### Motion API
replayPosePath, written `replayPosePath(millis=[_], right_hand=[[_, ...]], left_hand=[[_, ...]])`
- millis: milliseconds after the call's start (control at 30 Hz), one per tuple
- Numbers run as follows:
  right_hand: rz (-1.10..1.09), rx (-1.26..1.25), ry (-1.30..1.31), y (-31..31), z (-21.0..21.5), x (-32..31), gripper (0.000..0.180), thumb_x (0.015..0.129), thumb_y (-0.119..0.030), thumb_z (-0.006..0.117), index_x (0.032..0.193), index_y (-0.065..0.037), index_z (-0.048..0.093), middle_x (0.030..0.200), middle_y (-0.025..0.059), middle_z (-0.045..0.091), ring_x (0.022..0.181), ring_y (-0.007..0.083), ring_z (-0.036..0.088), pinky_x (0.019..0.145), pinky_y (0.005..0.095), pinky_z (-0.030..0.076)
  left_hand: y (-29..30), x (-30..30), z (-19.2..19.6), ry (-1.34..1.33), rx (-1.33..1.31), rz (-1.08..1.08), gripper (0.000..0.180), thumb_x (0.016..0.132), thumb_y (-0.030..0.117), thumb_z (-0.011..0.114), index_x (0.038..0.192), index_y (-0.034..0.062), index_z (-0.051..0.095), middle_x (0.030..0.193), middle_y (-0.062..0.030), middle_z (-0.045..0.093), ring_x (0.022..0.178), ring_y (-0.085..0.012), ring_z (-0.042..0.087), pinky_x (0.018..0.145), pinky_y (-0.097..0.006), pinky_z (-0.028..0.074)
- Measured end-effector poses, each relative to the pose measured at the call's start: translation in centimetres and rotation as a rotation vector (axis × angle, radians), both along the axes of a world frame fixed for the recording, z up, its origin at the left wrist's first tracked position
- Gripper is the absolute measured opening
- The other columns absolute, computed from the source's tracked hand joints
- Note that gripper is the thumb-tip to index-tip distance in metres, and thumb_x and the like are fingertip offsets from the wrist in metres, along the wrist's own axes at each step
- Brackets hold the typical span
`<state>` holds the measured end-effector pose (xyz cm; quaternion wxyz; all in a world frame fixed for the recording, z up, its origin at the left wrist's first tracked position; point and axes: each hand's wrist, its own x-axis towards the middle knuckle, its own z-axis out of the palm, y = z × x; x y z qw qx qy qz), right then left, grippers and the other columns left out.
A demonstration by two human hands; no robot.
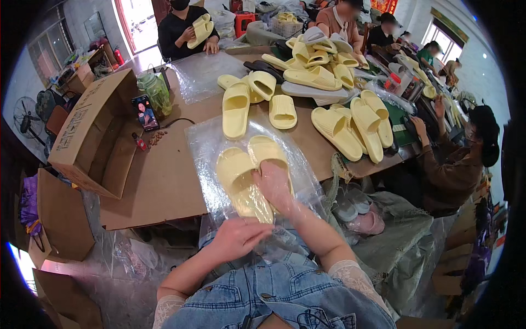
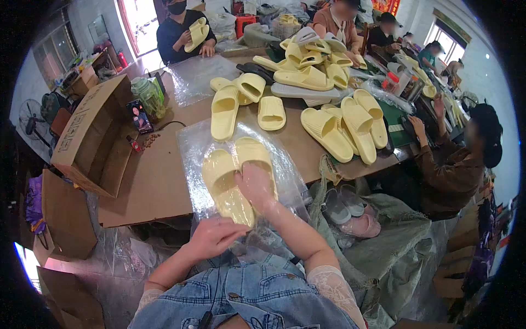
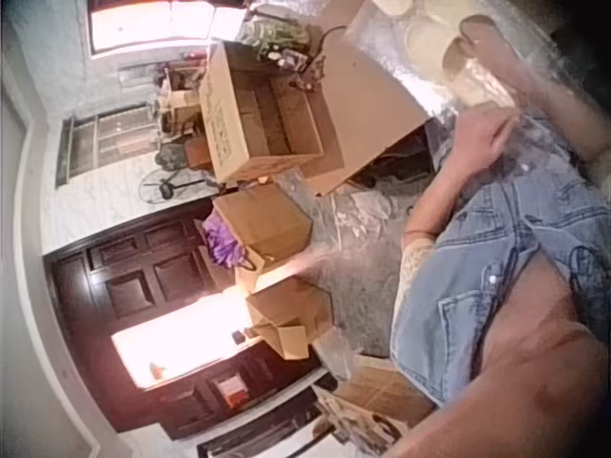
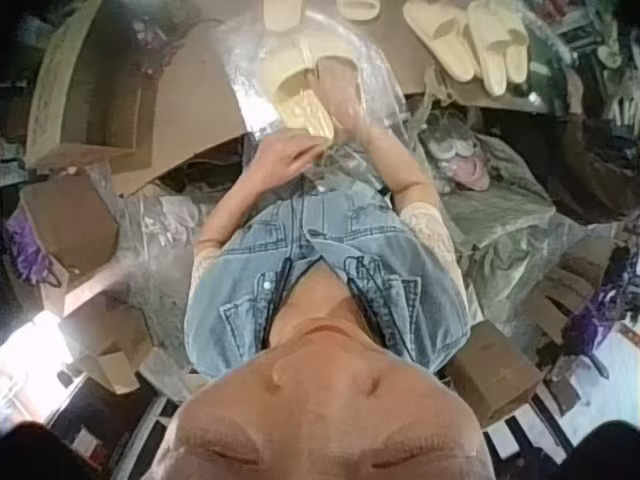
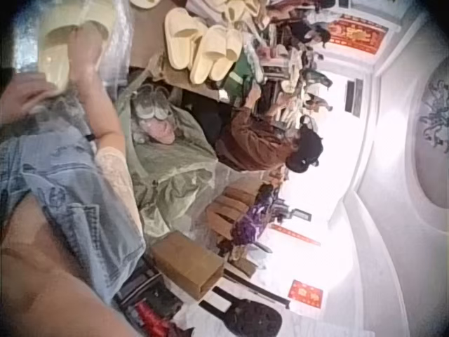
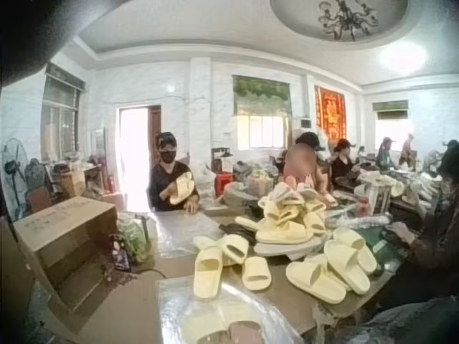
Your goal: The person wraps pairs of yellow and white plastic slippers in clear plastic bags at a factory workstation. They pick up slippers from a pile, place them into bags, and set the packaged items aside.
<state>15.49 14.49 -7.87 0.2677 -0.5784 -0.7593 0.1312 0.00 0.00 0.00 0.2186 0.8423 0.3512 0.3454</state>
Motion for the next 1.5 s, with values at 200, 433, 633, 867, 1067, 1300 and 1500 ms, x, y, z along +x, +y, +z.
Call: replayPosePath(millis=[200, 433, 633, 867, 1067, 1300, 1500], right_hand=[[-0.022, 0.334, 0.169, 0.8, 2.9, 0.5, 0.024, 0.085, -0.022, 0.068, 0.085, -0.001, 0.055, 0.076, 0.0204, 0.062, 0.072, 0.0407, 0.062, 0.067, 0.0513, 0.05], [-0.139, 0.608, -0.022, 8.7, 1.5, -2.2, 0.034, 0.088, -0.025, 0.065, 0.109, 0.001, 0.056, 0.097, 0.0234, 0.062, 0.086, 0.0385, 0.064, 0.074, 0.0497, 0.052], [0.046, 0.326, 0.168, 5.9, -0.5, -2.2, 0.063, 0.091, -0.025, 0.064, 0.14, 0.006, 0.04, 0.117, 0.0253, 0.057, 0.105, 0.0403, 0.059, 0.089, 0.0477, 0.05], [0.493, 0.374, 0.181, -6.0, 0.2, 8.2, 0.03, 0.078, -0.008, 0.072, 0.108, -0.01, 0.071, 0.094, 0.0105, 0.066, 0.083, 0.0313, 0.064, 0.072, 0.0383, 0.054], [0.132, 0.55, -0.034, -5.1, 1.8, 16.5, 0.041, 0.075, 0.001, 0.067, 0.114, -0.011, 0.067, 0.111, 0.0112, 0.064, 0.091, 0.0288, 0.062, 0.077, 0.0382, 0.053], [0.382, 0.313, -0.113, -2.0, 2.3, 16.9, 0.042, 0.08, -0.003, 0.068, 0.12, -0.015, 0.066, 0.13, 0.0086, 0.059, 0.097, 0.0279, 0.059, 0.084, 0.0382, 0.051], [0.333, 0.242, 0.215, -0.6, 0.5, 17.1, 0.011, 0.082, -0.007, 0.07, 0.093, -0.008, 0.073, 0.129, 0.0053, 0.063, 0.095, 0.0253, 0.059, 0.084, 0.0346, 0.049]], left_hand=[[-1.2, -0.4, 1.0, 0.039, 0.131, -0.105, 0.023, 0.083, 0.013, 0.074, 0.106, 0.0124, 0.074, 0.072, -0.0055, 0.062, 0.065, -0.0247, 0.063, 0.058, -0.036, 0.051], [3.3, -2.4, -1.9, 0.224, 0.234, 0.169, 0.022, 0.085, 0.014, 0.069, 0.108, 0.0133, 0.072, 0.077, -0.0054, 0.062, 0.073, -0.0261, 0.064, 0.063, -0.038, 0.052], [4.7, -5.1, -4.2, 0.317, 0.044, 0.289, 0.025, 0.086, 0.017, 0.07, 0.11, 0.012, 0.071, 0.093, -0.0067, 0.065, 0.091, -0.0265, 0.063, 0.076, -0.039, 0.053], [3.7, -7.6, -4.0, 0.207, 0.111, 0.345, 0.054, 0.081, 0.018, 0.07, 0.133, 0.008, 0.057, 0.143, -0.0162, 0.049, 0.131, -0.0379, 0.046, 0.109, -0.047, 0.039], [6.0, -6.7, -3.5, 0.224, 0.101, 0.303, 0.068, 0.079, 0.023, 0.064, 0.143, 0.0094, 0.047, 0.158, -0.0131, 0.035, 0.147, -0.0361, 0.029, 0.117, -0.048, 0.029], [7.0, -6.7, -5.1, 0.365, 0.091, 0.163, 0.061, 0.079, 0.026, 0.065, 0.138, 0.0118, 0.055, 0.149, -0.0095, 0.048, 0.145, -0.035, 0.032, 0.116, -0.049, 0.031], [6.6, -8.3, -7.2, 0.249, 0.025, 0.1, 0.052, 0.078, 0.033, 0.075, 0.123, 0.0108, 0.064, 0.138, -0.0111, 0.058, 0.136, -0.036, 0.046, 0.112, -0.048, 0.037]])
